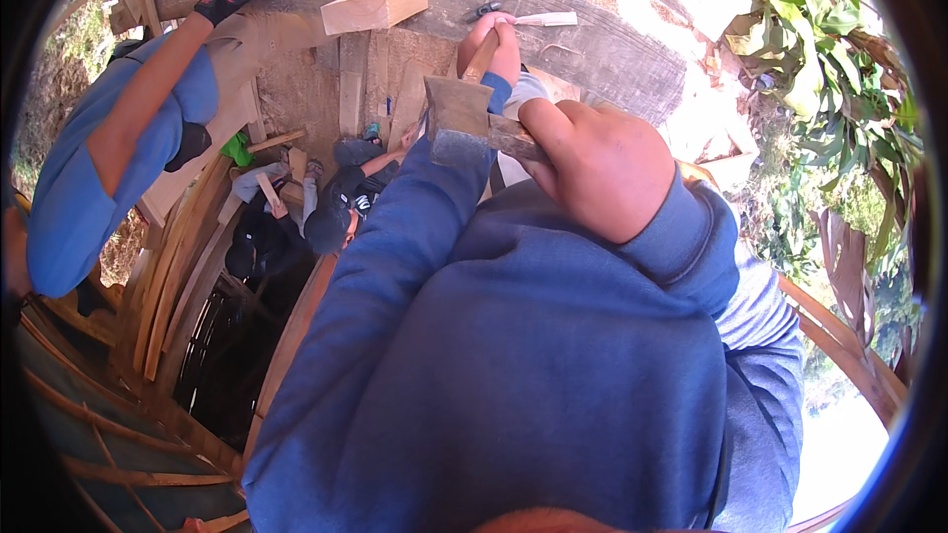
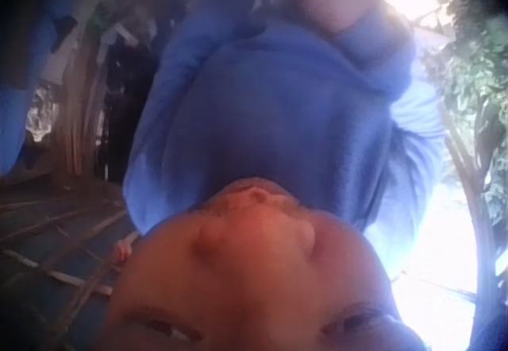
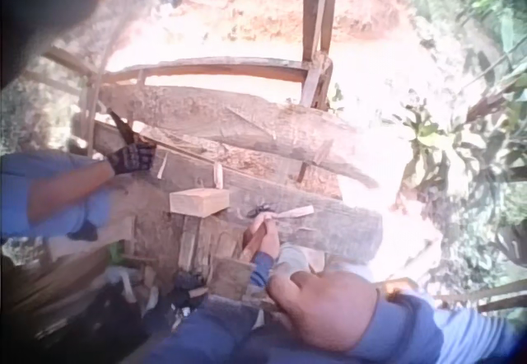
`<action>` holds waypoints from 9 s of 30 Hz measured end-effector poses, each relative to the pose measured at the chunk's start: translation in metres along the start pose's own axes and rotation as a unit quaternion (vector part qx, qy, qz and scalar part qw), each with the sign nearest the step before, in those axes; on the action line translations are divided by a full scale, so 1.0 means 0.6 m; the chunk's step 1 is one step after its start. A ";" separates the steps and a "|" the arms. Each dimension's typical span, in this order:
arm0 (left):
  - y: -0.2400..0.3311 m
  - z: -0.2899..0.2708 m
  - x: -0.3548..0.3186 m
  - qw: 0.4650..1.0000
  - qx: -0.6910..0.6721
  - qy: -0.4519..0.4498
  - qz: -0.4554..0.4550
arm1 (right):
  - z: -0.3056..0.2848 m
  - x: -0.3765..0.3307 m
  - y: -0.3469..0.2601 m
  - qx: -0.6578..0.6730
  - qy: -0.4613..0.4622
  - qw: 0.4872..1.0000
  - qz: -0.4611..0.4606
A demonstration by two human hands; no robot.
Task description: The person uses a hammer to drive nails into wooden planks at a construction site. They position the nails and strike them repeatedly to secure the wood pieces together.
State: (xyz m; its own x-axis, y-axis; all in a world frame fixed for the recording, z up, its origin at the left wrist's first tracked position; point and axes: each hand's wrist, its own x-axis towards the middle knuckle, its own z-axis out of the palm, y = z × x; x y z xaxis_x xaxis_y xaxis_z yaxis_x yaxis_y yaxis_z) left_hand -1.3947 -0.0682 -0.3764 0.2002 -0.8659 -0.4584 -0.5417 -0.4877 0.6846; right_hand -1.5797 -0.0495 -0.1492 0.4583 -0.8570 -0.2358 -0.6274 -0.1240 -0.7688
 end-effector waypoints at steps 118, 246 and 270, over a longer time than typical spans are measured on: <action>0.000 0.002 0.005 0.998 -0.032 0.033 0.029 | 0.066 0.011 0.054 0.035 -0.013 0.999 -0.012; -0.005 0.014 -0.001 0.997 -0.028 0.068 0.009 | 0.046 0.012 0.027 0.014 -0.033 0.999 -0.005; 0.013 -0.049 0.034 0.985 0.117 -0.115 0.060 | 0.005 -0.002 0.059 0.149 0.096 0.974 0.138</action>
State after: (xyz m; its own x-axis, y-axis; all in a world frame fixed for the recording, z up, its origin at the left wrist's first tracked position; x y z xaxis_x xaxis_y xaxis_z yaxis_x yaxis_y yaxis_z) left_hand -1.3707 -0.0927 -0.3636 -0.0525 -0.8546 -0.5166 -0.7289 -0.3208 0.6048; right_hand -1.6006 -0.0516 -0.1778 0.1535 -0.9184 -0.3646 -0.4856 0.2512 -0.8373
